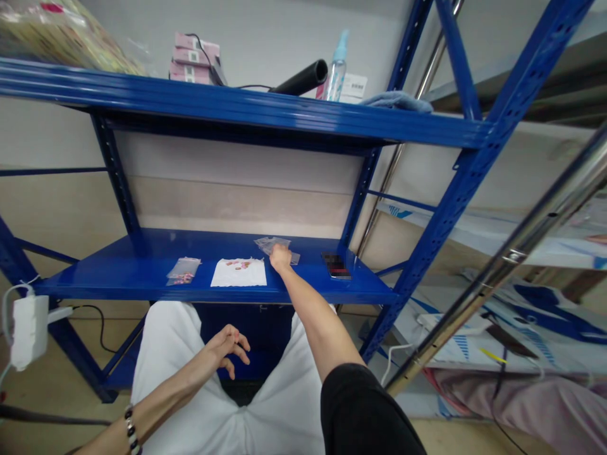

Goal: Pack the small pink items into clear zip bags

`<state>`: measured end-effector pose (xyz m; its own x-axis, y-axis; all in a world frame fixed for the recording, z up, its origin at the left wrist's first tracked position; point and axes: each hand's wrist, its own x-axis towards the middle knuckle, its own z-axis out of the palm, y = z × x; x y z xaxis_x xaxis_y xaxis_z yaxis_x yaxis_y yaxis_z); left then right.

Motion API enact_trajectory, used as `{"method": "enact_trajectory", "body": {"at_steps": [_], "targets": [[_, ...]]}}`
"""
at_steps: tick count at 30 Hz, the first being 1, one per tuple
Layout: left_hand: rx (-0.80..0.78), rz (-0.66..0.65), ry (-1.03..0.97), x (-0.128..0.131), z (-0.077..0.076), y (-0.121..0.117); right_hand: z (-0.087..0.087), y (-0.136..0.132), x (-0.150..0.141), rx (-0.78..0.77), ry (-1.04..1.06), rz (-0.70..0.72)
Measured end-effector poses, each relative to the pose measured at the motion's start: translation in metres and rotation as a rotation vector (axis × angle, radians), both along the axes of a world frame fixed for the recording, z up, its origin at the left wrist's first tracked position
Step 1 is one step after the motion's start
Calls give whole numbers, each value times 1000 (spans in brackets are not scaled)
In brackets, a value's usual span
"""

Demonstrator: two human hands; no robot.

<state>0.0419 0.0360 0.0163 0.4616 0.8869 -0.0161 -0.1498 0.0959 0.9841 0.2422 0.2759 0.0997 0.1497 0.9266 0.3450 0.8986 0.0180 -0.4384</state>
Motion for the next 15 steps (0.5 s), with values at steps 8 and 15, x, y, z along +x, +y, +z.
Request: {"method": "enact_trajectory", "body": {"at_steps": [8,15], "targets": [[335,169,235,-14,13,4,44,-60,-22,258,331,56],[1106,462,714,-33,54,-11,-4,-226,-50,11,1093,414]]}}
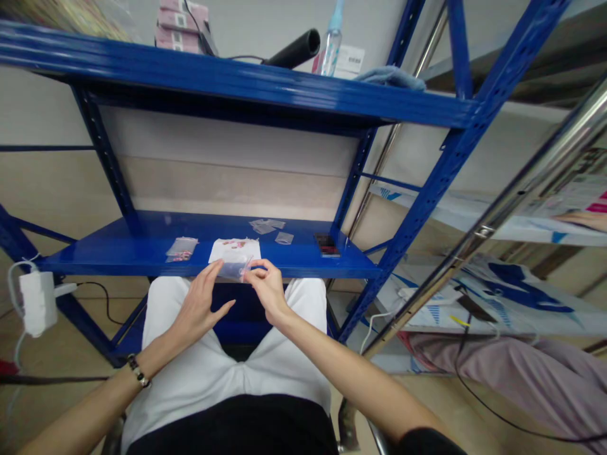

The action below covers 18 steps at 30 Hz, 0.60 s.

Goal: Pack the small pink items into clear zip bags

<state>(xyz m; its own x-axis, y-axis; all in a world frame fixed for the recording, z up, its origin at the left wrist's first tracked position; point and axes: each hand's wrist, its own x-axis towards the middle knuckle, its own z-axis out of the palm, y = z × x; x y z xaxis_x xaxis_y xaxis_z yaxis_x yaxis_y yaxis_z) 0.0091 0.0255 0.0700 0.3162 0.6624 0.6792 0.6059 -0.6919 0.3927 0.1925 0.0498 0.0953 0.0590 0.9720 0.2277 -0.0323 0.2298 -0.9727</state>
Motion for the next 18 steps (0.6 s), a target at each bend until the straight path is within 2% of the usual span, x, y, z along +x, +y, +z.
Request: {"method": "enact_trajectory", "body": {"at_steps": [2,4,8,11,14,16,18], "targets": [[52,-25,140,2,1,-4,-15,-36,-2,-65,49,72],[60,-74,257,6,-5,-6,-27,-53,-3,-105,64,125],[47,-119,337,13,-27,0,-42,-49,0,-77,-1,210],[-6,-77,315,11,-34,8,-45,-40,5,83,-194,158],[-91,-62,285,4,-30,12,-40,-41,13,347,-511,83],[-135,-77,243,-1,-26,11,-35,-46,17,517,-681,105],[-167,-95,193,-4,-22,9,-31,-51,19,615,-763,147]]}}
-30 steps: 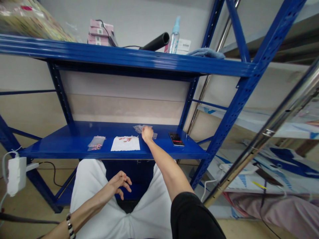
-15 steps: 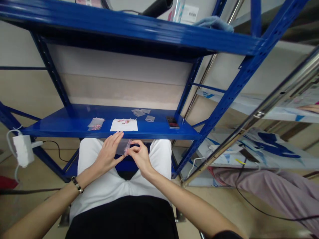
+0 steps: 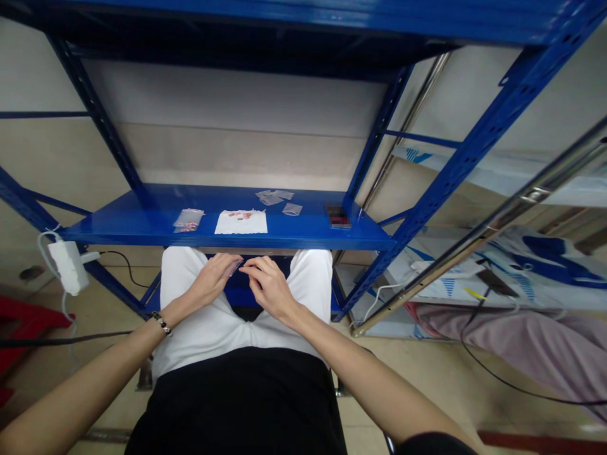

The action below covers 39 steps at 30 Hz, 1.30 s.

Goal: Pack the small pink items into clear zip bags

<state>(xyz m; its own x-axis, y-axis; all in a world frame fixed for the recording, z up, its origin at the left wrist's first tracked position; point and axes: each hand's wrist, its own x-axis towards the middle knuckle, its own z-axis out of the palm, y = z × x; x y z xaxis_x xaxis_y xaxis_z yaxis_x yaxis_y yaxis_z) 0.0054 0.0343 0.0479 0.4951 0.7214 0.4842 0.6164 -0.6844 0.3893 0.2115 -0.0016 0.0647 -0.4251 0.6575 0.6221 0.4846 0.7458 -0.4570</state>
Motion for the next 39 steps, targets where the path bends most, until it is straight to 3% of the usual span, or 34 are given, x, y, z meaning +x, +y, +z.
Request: {"method": "enact_trajectory", "body": {"at_steps": [6,18,28,39], "targets": [[-64,-89,-22,-2,0,-3,5,-15,-4,29,-20,94],[-60,-222,88,7,3,-17,-1,-30,0,61,-180,105],[-21,-224,90,8,10,-24,5,-28,2,32,-241,165],[62,-243,273,9,9,-20,10,-24,-2,-9,-570,156]]}}
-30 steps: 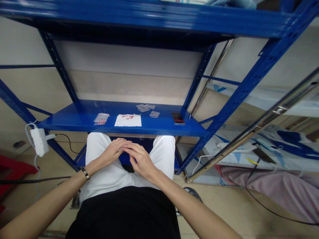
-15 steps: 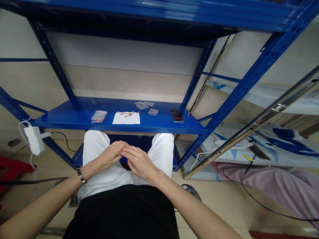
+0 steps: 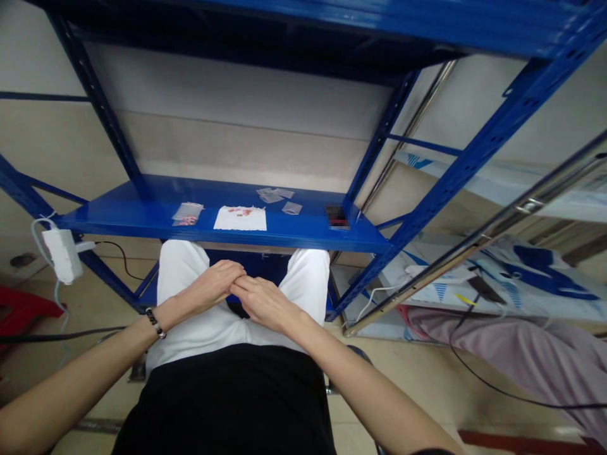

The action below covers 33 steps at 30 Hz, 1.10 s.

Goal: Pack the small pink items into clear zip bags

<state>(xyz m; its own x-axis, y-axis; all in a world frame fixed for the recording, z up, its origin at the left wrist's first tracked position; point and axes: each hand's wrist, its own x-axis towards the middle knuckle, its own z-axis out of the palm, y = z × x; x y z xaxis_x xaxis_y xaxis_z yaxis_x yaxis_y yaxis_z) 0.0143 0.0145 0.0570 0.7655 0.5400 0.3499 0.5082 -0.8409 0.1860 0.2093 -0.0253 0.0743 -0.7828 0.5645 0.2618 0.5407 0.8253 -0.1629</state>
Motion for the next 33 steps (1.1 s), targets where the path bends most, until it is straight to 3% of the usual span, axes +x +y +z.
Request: {"method": "enact_trajectory", "body": {"at_steps": [7,10,18,27,33], "targets": [[-118,-73,-33,-3,3,6,13,-1,2,38,-78,21],[-126,-47,-18,-2,7,-1,15,-7,1,49,-83,25],[178,18,196,20,17,-29,-15,-11,-5,76,-162,3],[-4,9,138,17,9,-21,-8,-7,-16,66,-247,-39],[52,5,138,21,9,-39,-18,-16,-20,174,-245,-58]]}}
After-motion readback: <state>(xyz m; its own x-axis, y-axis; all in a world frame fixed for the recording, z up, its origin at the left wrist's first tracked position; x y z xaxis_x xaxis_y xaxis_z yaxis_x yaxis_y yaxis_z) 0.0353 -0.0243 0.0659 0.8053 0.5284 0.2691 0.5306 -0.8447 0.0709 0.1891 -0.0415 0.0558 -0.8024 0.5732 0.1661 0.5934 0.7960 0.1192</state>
